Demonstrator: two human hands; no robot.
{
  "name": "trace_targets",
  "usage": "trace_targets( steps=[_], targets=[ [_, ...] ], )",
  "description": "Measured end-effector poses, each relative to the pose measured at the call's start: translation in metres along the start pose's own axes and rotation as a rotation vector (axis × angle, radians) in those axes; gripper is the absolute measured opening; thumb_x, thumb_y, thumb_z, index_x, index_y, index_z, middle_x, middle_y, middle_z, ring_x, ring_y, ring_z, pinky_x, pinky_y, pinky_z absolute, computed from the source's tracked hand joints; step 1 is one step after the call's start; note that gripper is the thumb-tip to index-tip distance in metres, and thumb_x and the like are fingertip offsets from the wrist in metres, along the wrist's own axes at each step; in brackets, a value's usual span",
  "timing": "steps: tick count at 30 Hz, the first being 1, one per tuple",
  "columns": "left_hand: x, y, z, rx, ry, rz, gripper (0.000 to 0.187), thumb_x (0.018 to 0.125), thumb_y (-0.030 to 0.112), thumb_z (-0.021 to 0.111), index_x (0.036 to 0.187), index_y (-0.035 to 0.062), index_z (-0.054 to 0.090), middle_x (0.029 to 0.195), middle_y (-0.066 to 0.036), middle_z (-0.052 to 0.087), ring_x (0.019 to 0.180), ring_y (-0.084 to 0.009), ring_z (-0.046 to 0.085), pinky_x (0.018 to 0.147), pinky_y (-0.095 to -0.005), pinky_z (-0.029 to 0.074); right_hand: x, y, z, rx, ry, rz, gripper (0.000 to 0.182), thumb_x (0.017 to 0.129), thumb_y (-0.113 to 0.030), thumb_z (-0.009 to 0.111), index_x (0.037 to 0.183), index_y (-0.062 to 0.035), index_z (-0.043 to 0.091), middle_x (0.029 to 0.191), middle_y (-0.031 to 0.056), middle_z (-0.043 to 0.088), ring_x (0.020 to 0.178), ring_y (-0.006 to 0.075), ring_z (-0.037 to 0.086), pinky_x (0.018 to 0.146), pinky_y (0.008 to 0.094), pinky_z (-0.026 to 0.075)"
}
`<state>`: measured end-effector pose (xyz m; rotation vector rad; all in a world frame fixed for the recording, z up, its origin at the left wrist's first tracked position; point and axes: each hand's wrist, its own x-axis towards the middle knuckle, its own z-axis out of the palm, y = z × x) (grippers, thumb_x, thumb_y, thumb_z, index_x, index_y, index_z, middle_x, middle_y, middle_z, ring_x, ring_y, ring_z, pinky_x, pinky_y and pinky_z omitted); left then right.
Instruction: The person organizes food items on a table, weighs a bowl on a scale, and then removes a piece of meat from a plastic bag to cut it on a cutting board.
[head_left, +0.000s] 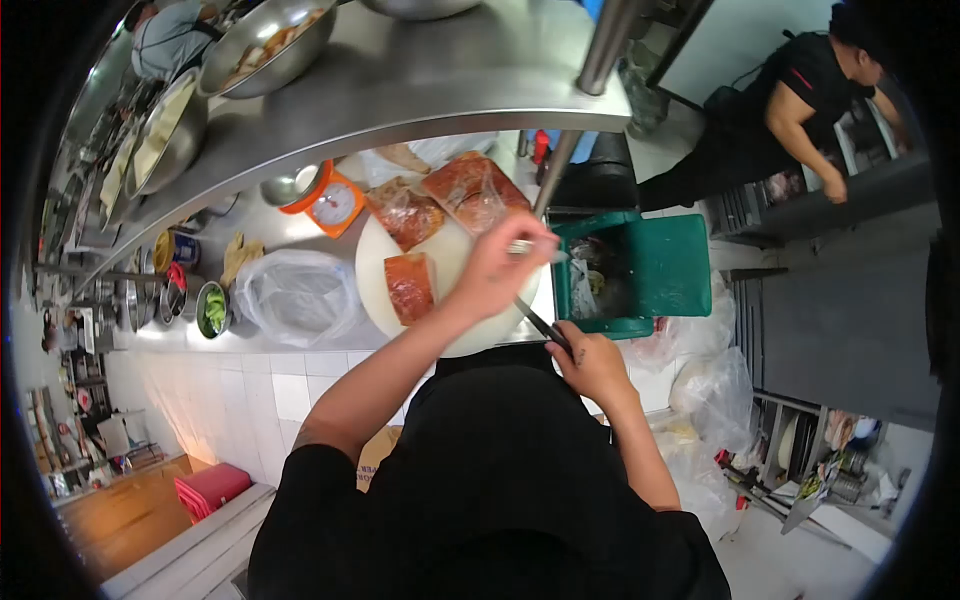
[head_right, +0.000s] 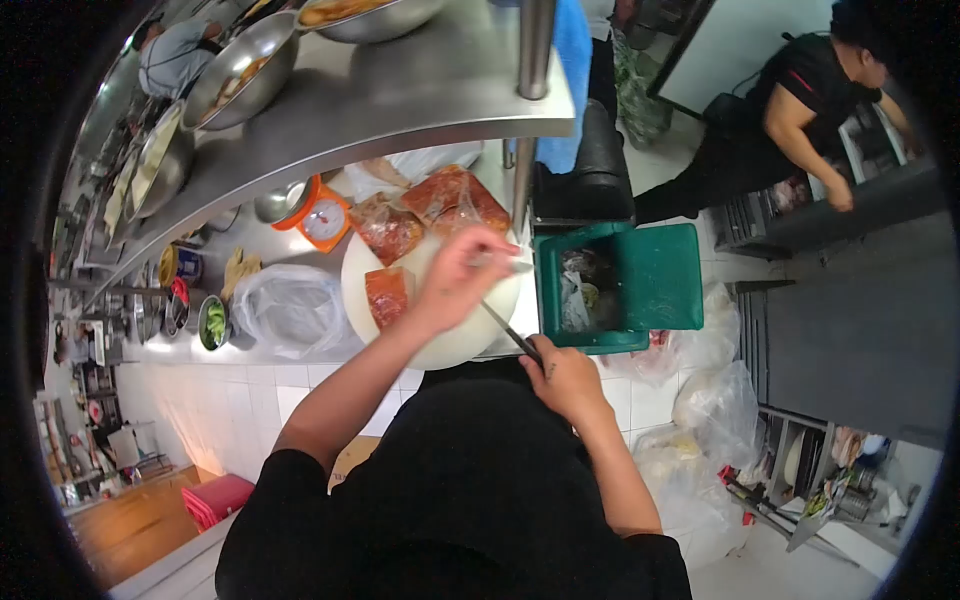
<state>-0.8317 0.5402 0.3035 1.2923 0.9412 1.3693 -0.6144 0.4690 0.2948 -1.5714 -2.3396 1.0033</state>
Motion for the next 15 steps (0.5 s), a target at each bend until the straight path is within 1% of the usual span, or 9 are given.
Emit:
trace_targets(
  steps=[3, 4, 5, 8, 9, 11, 13, 14, 15],
  targets=[
    [0.035, -0.029, 0.066, 0.247, -0.189, 0.184, 0.014, 0.092, 0.012, 0.072, 0.094, 0.0031, 0.061, 0.092, -0.009, 0.060, 0.087, -0.0233, 0.062, 0.073, -0.0337, 0.052, -0.002, 0.008, 0.006, -0.014, 0.019, -0.037, 0.029, 0.096, -0.029, 0.066, 0.115, -0.0069, 0.065, 0.081, 0.0239, 0.070, 0.077, 0.0451, 0.069, 0.070, 0.0539, 0.054],
    [0.046, -0.050, 0.081, 0.274, -0.274, 0.139, 0.014, 0.094, 0.012, 0.071, 0.096, 0.0024, 0.062, 0.098, -0.008, 0.059, 0.092, -0.0198, 0.061, 0.076, -0.0297, 0.055, -0.002, 0.011, 0.007, -0.017, 0.019, -0.054, 0.028, 0.096, -0.029, 0.066, 0.114, -0.0068, 0.064, 0.080, 0.0237, 0.070, 0.076, 0.0449, 0.069, 0.069, 0.0537, 0.054],
    [0.058, -0.065, 0.095, 0.312, -0.325, 0.100, 0.015, 0.092, 0.014, 0.073, 0.094, 0.0039, 0.063, 0.092, -0.008, 0.060, 0.090, -0.0241, 0.061, 0.078, -0.0318, 0.054, -0.003, 0.013, 0.007, -0.019, 0.023, -0.046, 0.028, 0.096, -0.029, 0.066, 0.114, -0.0068, 0.064, 0.080, 0.0237, 0.070, 0.076, 0.0449, 0.069, 0.069, 0.0537, 0.054],
    [0.085, -0.164, 0.117, 0.545, -0.517, 0.046, 0.023, 0.088, 0.022, 0.076, 0.100, 0.0056, 0.067, 0.098, -0.012, 0.066, 0.096, -0.0317, 0.065, 0.085, -0.0389, 0.053, -0.001, 0.017, 0.002, -0.007, -0.024, -0.081, 0.027, 0.097, -0.029, 0.064, 0.111, -0.0063, 0.061, 0.079, 0.0229, 0.070, 0.075, 0.0443, 0.069, 0.067, 0.0542, 0.054],
    [0.089, -0.169, 0.121, 0.634, -0.594, -0.035, 0.027, 0.087, 0.025, 0.077, 0.105, 0.0063, 0.069, 0.102, -0.014, 0.067, 0.100, -0.0336, 0.066, 0.087, -0.0415, 0.053, -0.001, 0.018, 0.002, -0.008, -0.023, -0.076, 0.027, 0.097, -0.029, 0.064, 0.111, -0.0063, 0.061, 0.079, 0.0229, 0.070, 0.075, 0.0443, 0.069, 0.067, 0.0542, 0.054],
    [0.094, -0.170, 0.126, 1.123, -0.820, -0.211, 0.041, 0.087, 0.034, 0.076, 0.120, 0.0097, 0.071, 0.111, -0.019, 0.070, 0.116, -0.0393, 0.064, 0.097, -0.0475, 0.053, 0.001, 0.022, 0.000, -0.014, -0.030, -0.120, 0.026, 0.097, -0.028, 0.064, 0.110, -0.0065, 0.061, 0.079, 0.0227, 0.070, 0.075, 0.0442, 0.069, 0.067, 0.0542, 0.054],
    [0.097, -0.154, 0.131, 1.348, -0.918, -0.248, 0.040, 0.089, 0.033, 0.074, 0.120, 0.0085, 0.072, 0.114, -0.019, 0.070, 0.115, -0.0387, 0.066, 0.096, -0.0466, 0.054, 0.002, 0.026, -0.004, -0.026, -0.055, -0.124, 0.025, 0.097, -0.028, 0.064, 0.109, -0.0066, 0.061, 0.079, 0.0224, 0.070, 0.075, 0.0437, 0.069, 0.067, 0.0543, 0.055],
    [0.093, -0.151, 0.128, 1.347, -0.912, -0.260, 0.040, 0.089, 0.033, 0.074, 0.120, 0.0085, 0.072, 0.114, -0.019, 0.070, 0.115, -0.0387, 0.066, 0.096, -0.0466, 0.054, 0.003, 0.027, -0.005, -0.011, -0.056, -0.131, 0.025, 0.097, -0.028, 0.065, 0.110, -0.0065, 0.061, 0.079, 0.0224, 0.070, 0.075, 0.0436, 0.069, 0.067, 0.0542, 0.054],
    [0.086, -0.147, 0.120, 1.089, -0.748, -0.114, 0.037, 0.090, 0.030, 0.073, 0.119, 0.0074, 0.072, 0.112, -0.018, 0.071, 0.110, -0.0359, 0.068, 0.092, -0.0461, 0.055, 0.005, 0.027, -0.005, 0.004, -0.061, -0.146, 0.026, 0.096, -0.028, 0.065, 0.111, -0.0064, 0.061, 0.079, 0.0225, 0.070, 0.075, 0.0435, 0.069, 0.068, 0.0542, 0.054]
  ],
)
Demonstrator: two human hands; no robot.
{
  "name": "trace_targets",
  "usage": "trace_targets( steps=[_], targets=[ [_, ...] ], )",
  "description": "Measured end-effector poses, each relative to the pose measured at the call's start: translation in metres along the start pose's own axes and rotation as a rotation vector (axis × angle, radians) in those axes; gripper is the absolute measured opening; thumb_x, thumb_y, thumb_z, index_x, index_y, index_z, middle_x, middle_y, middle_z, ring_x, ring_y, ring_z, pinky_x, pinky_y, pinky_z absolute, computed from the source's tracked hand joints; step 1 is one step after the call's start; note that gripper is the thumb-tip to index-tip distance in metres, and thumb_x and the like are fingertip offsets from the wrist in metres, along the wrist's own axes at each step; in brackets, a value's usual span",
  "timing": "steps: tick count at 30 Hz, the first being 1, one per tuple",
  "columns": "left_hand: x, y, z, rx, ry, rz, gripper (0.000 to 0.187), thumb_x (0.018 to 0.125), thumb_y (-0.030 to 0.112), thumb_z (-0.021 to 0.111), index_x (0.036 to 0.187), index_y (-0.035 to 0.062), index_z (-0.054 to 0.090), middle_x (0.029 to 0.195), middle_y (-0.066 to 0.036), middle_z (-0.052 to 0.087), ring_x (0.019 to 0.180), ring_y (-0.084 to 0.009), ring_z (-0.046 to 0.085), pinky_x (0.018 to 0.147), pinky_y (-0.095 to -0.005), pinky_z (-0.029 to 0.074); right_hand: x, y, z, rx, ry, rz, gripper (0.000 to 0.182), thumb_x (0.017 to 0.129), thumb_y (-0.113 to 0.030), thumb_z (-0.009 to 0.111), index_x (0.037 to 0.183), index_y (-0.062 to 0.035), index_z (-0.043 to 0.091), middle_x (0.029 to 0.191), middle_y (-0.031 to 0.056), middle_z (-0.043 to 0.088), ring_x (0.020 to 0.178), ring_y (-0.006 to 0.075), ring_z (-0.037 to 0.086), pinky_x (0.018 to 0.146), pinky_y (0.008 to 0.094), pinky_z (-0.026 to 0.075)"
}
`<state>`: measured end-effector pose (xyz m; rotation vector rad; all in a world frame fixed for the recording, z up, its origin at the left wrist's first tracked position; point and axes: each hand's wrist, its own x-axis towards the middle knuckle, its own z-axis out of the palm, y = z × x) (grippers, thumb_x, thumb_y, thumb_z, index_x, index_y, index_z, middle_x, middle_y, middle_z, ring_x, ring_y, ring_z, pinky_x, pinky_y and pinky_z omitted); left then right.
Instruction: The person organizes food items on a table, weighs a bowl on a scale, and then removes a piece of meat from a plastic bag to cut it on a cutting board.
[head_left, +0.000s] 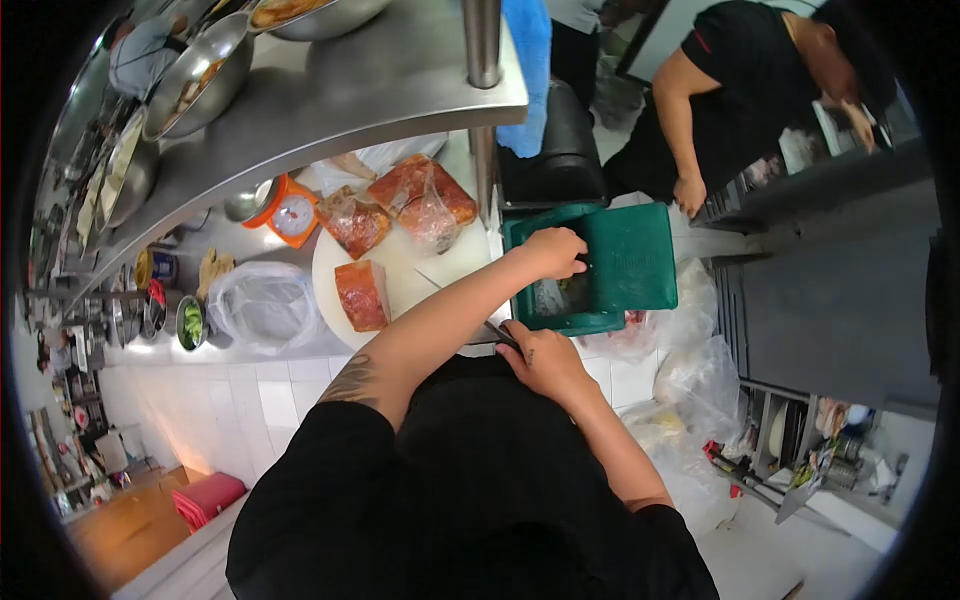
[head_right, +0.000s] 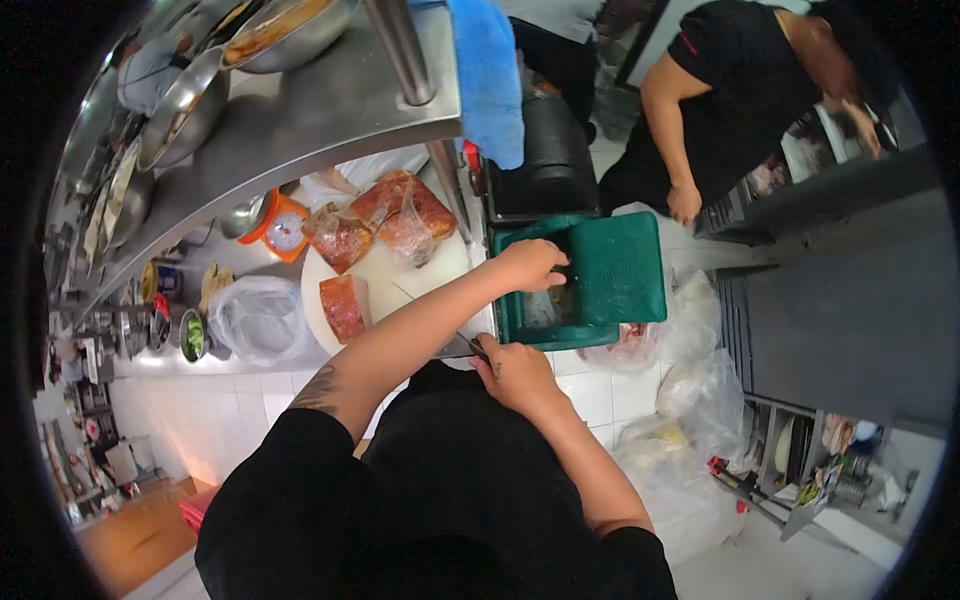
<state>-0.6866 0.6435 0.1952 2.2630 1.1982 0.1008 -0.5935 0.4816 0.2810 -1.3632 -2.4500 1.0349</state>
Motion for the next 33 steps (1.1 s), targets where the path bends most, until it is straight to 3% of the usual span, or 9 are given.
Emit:
trace_targets(
  steps=[4, 8, 10, 12, 14, 21, 26, 28, 33],
  targets=[
    [-0.105, 0.003, -0.054, -0.482, 0.548, 0.054, 0.025, 0.092, 0.020, 0.072, 0.113, 0.0051, 0.072, 0.107, -0.012, 0.071, 0.091, -0.0244, 0.070, 0.075, -0.0380, 0.054, 0.005, 0.009, -0.003, 0.029, 0.004, -0.069, 0.028, 0.096, -0.027, 0.066, 0.114, -0.0062, 0.063, 0.080, 0.0235, 0.070, 0.077, 0.0437, 0.069, 0.070, 0.0536, 0.054],
    [-0.245, -0.047, -0.062, -0.400, 0.982, -0.477, 0.014, 0.088, 0.007, 0.072, 0.102, 0.0088, 0.071, 0.106, -0.009, 0.071, 0.086, -0.0230, 0.071, 0.078, -0.0340, 0.054, 0.006, 0.020, -0.008, 0.165, -0.065, 0.007, 0.037, 0.096, -0.030, 0.067, 0.121, -0.0033, 0.063, 0.083, 0.0249, 0.071, 0.082, 0.0465, 0.069, 0.075, 0.0534, 0.053],
    [-0.293, -0.071, -0.067, -0.261, 0.907, -0.549, 0.018, 0.085, 0.006, 0.073, 0.103, 0.0085, 0.071, 0.113, -0.008, 0.069, 0.099, -0.0261, 0.068, 0.086, -0.0360, 0.053, 0.008, 0.022, -0.010, 0.187, -0.076, -0.019, 0.035, 0.096, -0.029, 0.066, 0.120, -0.0038, 0.064, 0.083, 0.0249, 0.070, 0.083, 0.0465, 0.068, 0.074, 0.0532, 0.053],
    [-0.320, -0.086, -0.077, 0.200, 0.718, -0.189, 0.027, 0.086, 0.006, 0.074, 0.112, 0.0100, 0.070, 0.127, -0.010, 0.062, 0.114, -0.0279, 0.061, 0.090, -0.0386, 0.053, 0.011, 0.013, -0.015, 0.244, -0.084, 0.006, 0.030, 0.096, -0.025, 0.068, 0.116, -0.0030, 0.065, 0.082, 0.0240, 0.070, 0.080, 0.0453, 0.069, 0.070, 0.0491, 0.053],
    [-0.335, -0.099, -0.067, 0.053, 0.639, -0.219, 0.030, 0.087, 0.016, 0.075, 0.117, 0.0137, 0.069, 0.128, -0.010, 0.059, 0.119, -0.0332, 0.055, 0.096, -0.0439, 0.050, 0.018, -0.001, -0.018, 0.211, -0.133, 0.029, 0.030, 0.095, -0.024, 0.069, 0.116, -0.0023, 0.065, 0.081, 0.0233, 0.070, 0.079, 0.0444, 0.069, 0.068, 0.0470, 0.053],
    [-0.388, -0.098, -0.076, -0.073, 0.263, -0.798, 0.043, 0.092, 0.042, 0.070, 0.127, 0.0188, 0.063, 0.111, -0.015, 0.060, 0.107, -0.0354, 0.064, 0.086, -0.0462, 0.054, 0.029, -0.048, 0.015, -0.024, -0.070, 0.046, 0.030, 0.096, -0.026, 0.065, 0.116, -0.0041, 0.065, 0.080, 0.0232, 0.070, 0.078, 0.0451, 0.068, 0.071, 0.0522, 0.053],
    [-0.380, -0.139, -0.089, 0.023, 0.550, -0.654, 0.052, 0.087, 0.034, 0.076, 0.135, 0.0216, 0.062, 0.132, -0.017, 0.056, 0.120, -0.0358, 0.058, 0.093, -0.0469, 0.053, 0.023, -0.065, 0.030, -0.017, 0.009, 0.074, 0.029, 0.095, -0.026, 0.066, 0.114, -0.0051, 0.065, 0.079, 0.0223, 0.071, 0.078, 0.0450, 0.068, 0.073, 0.0527, 0.053],
    [-0.355, -0.155, -0.107, 0.392, 0.733, -0.349, 0.055, 0.082, 0.024, 0.080, 0.135, 0.0209, 0.064, 0.147, -0.015, 0.048, 0.133, -0.0343, 0.049, 0.099, -0.0446, 0.051, 0.021, -0.070, 0.029, -0.023, 0.018, 0.080, 0.029, 0.094, -0.026, 0.067, 0.114, -0.0059, 0.065, 0.080, 0.0221, 0.071, 0.078, 0.0446, 0.068, 0.073, 0.0529, 0.053],
    [-0.327, -0.173, -0.124, 0.146, 0.517, -0.408, 0.073, 0.081, 0.018, 0.081, 0.148, 0.0210, 0.053, 0.153, -0.016, 0.042, 0.141, -0.0371, 0.041, 0.117, -0.0445, 0.037, 0.023, -0.069, 0.032, -0.095, 0.066, 0.025, 0.039, 0.091, -0.030, 0.070, 0.124, -0.0085, 0.066, 0.086, 0.0233, 0.072, 0.085, 0.0434, 0.070, 0.078, 0.0519, 0.055]
  ],
)
